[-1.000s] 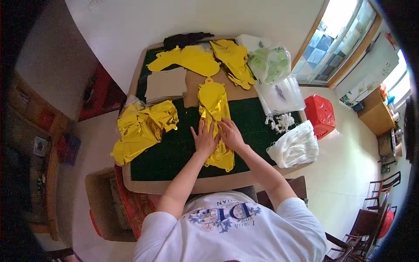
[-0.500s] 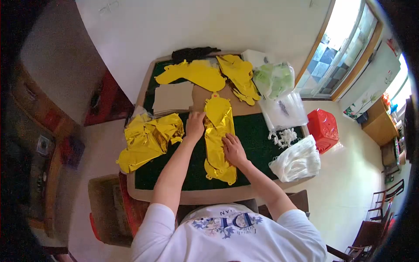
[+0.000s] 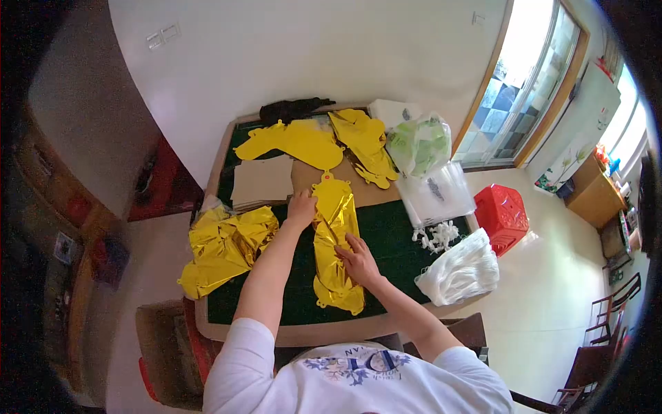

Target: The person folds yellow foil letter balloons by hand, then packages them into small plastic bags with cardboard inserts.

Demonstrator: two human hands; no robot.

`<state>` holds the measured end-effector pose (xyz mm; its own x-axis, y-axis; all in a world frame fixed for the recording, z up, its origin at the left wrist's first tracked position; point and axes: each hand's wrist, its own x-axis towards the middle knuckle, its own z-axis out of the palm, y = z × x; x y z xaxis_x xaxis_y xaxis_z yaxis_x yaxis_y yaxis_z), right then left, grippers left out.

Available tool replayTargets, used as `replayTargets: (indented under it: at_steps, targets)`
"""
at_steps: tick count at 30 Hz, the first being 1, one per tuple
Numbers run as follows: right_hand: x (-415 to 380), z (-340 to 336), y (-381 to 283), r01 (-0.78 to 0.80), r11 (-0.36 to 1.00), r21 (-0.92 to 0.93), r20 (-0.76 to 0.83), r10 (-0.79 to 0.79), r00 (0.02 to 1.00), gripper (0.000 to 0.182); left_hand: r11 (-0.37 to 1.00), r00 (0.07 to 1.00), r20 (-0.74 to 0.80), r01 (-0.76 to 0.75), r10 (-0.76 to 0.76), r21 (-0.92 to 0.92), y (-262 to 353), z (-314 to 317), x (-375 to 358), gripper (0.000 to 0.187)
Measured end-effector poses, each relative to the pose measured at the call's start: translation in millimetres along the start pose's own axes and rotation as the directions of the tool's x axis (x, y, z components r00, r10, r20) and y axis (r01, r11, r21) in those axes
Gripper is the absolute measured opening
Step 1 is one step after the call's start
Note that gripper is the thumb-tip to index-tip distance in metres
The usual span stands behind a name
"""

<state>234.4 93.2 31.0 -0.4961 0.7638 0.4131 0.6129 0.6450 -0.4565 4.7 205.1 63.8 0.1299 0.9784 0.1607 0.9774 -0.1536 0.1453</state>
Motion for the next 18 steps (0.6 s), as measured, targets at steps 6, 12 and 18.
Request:
replayTargets:
  at_steps: [6, 12, 18]
  targets:
    - [0, 2, 3, -0.034, 0.996, 0.079, 0.042, 0.03, 0.999, 0.038, 0.975, 0.952, -0.271, 0.084, -0.14, -0.207, 19, 5, -41, 0.026]
    - [0, -1, -1, -0.05, 0.998, 0.032, 0.031, 0.049, 0.998, 0.036, 0.949, 0.912, -0.369, 0.064, -0.181, -0.308, 33, 35, -112, 0.024]
    - [0, -1, -3, -0.059, 0.998, 0.037, 0.022, 0.058, 0.998, 0.034, 0.902, 0.913, -0.262, 0.197, -0.311, -0.384, 29, 32, -108, 0.023]
